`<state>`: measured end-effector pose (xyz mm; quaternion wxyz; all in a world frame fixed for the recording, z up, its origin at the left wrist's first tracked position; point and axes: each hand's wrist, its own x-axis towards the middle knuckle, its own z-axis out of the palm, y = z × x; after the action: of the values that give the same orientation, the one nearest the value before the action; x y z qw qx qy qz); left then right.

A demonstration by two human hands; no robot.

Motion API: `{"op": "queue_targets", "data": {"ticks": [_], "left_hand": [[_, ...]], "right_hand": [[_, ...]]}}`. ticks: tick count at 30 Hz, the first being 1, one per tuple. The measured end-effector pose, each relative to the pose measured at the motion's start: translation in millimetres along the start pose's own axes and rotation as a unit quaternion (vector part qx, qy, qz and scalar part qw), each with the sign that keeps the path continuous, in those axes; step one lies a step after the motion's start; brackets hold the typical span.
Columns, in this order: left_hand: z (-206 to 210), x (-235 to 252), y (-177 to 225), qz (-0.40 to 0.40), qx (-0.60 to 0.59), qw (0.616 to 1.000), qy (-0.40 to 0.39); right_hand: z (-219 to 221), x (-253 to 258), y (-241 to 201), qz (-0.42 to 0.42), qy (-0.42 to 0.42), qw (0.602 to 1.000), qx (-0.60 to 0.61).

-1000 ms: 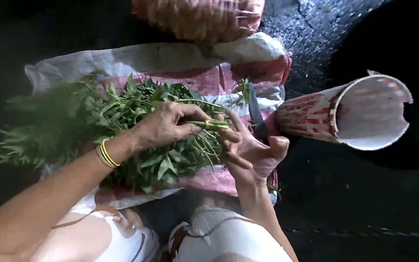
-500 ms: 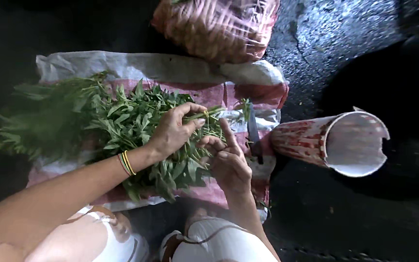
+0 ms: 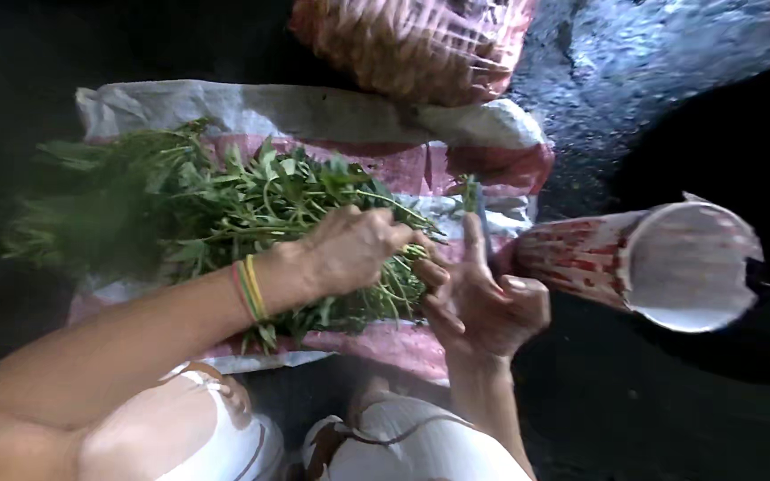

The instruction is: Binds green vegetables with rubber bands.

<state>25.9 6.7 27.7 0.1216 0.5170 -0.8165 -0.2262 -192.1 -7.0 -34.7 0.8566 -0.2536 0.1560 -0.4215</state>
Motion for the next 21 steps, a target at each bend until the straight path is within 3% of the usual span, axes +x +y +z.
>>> {"op": "queue_targets", "data": {"ticks": [4, 8, 11, 14, 16, 19, 20, 21], "left_hand": [[-9, 1, 13, -0.076, 0.047, 0.995, -0.052], [-36, -5, -10, -0.102, -0.12, 0.988, -0.007], [-57, -17, -16, -0.136, -0.079, 0.984, 0.088], [-79, -34, -51, -0.211, 0.08, 0.957, 0.181], [-108, -57, -72, -0.255, 0.074, 0.947, 0.183], [-163, -116, -83, -0.289, 0.0, 0.943, 0.164], [-184, -139, -83, -0.316, -0.047, 0.934, 0.162], [-206, -163, -83, -0.345, -0.094, 0.919, 0.164]], "right_hand": [[28, -3, -13, 0.007, -0.057, 0.971, -0.231], [46, -3, -26, -0.041, -0.137, 0.85, -0.507], [60, -3, -26, -0.058, -0.17, 0.832, -0.525], [69, -7, -18, 0.005, -0.278, 0.88, -0.384], [60, -2, -10, -0.009, -0.245, 0.861, -0.445], [28, 11, 2, -0.081, -0.118, 0.752, -0.643], [17, 12, 3, -0.081, -0.092, 0.724, -0.678], [7, 11, 2, -0.064, -0.075, 0.721, -0.686]]}}
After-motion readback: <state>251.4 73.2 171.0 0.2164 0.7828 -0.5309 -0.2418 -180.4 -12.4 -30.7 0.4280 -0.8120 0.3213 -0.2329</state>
